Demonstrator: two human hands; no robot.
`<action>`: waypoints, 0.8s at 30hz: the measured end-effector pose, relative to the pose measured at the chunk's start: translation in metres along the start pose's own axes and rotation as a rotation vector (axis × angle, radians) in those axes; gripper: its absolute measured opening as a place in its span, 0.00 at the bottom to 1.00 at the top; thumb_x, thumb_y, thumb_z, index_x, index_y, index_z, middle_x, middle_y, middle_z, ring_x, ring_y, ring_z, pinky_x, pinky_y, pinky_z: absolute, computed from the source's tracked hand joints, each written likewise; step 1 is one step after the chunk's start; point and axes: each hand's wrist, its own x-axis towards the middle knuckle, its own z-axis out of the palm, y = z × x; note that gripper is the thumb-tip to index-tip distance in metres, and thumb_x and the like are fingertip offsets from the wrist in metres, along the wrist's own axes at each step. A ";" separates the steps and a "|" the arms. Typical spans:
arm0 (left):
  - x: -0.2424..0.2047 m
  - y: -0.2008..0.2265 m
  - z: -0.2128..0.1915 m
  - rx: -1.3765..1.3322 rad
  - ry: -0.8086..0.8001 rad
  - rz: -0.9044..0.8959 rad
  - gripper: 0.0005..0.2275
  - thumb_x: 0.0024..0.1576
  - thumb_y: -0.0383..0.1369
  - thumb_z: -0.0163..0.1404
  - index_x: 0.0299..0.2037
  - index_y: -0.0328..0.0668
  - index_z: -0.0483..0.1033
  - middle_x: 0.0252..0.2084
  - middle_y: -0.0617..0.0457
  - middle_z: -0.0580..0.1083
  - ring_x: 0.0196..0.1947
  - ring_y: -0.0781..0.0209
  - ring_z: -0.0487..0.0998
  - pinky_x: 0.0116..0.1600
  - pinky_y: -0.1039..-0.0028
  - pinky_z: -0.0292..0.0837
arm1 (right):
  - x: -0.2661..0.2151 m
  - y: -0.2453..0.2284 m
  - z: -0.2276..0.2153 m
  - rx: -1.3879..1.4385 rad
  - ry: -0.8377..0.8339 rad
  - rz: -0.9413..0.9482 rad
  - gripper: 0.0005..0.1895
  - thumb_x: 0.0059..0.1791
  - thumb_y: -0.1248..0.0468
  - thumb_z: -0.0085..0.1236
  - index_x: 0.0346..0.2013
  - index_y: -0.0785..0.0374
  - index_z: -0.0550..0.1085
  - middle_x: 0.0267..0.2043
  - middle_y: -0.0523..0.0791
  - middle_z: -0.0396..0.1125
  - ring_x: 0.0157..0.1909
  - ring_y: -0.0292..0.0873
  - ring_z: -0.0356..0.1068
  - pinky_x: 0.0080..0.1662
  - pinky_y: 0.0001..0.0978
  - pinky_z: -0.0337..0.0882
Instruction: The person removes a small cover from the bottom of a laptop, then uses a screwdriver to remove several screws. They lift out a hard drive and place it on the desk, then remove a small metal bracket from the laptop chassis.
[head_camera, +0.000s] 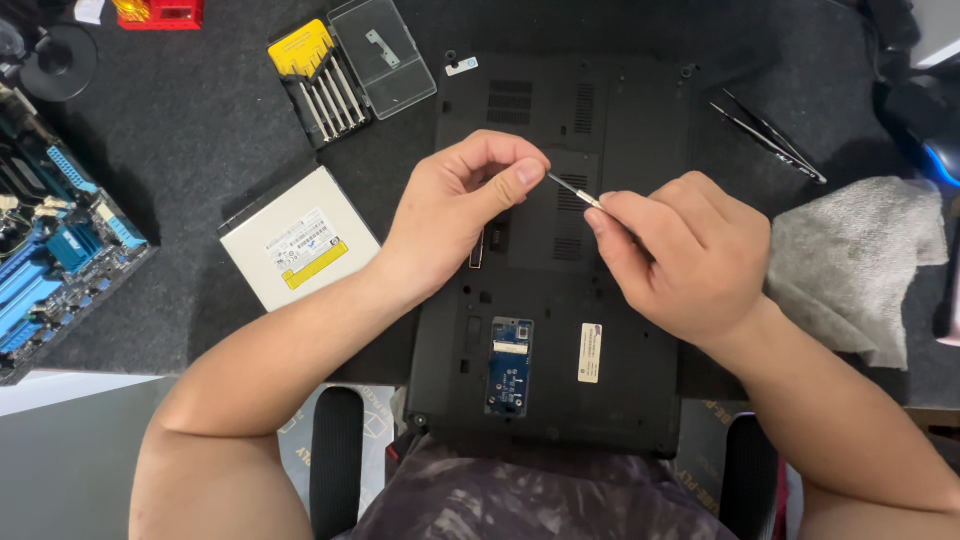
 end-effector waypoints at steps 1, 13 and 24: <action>0.000 0.000 0.000 -0.006 0.000 -0.008 0.07 0.67 0.39 0.61 0.48 0.49 0.87 0.48 0.62 0.84 0.49 0.73 0.82 0.58 0.79 0.77 | 0.001 0.000 0.000 -0.009 0.007 -0.009 0.05 0.63 0.69 0.73 0.43 0.64 0.85 0.36 0.45 0.71 0.32 0.47 0.68 0.32 0.35 0.64; -0.006 0.006 0.006 0.016 -0.073 0.050 0.08 0.67 0.40 0.60 0.48 0.49 0.86 0.50 0.61 0.84 0.53 0.72 0.84 0.65 0.78 0.80 | 0.002 -0.010 0.002 0.006 -0.125 0.013 0.14 0.66 0.69 0.59 0.66 0.67 0.82 0.33 0.41 0.71 0.31 0.43 0.68 0.35 0.34 0.65; -0.007 0.003 0.005 0.002 -0.098 0.055 0.07 0.67 0.40 0.61 0.49 0.50 0.87 0.51 0.60 0.84 0.54 0.69 0.85 0.64 0.77 0.82 | 0.000 -0.013 0.001 0.148 -0.159 0.112 0.15 0.65 0.71 0.59 0.66 0.63 0.84 0.27 0.40 0.66 0.28 0.41 0.64 0.33 0.34 0.62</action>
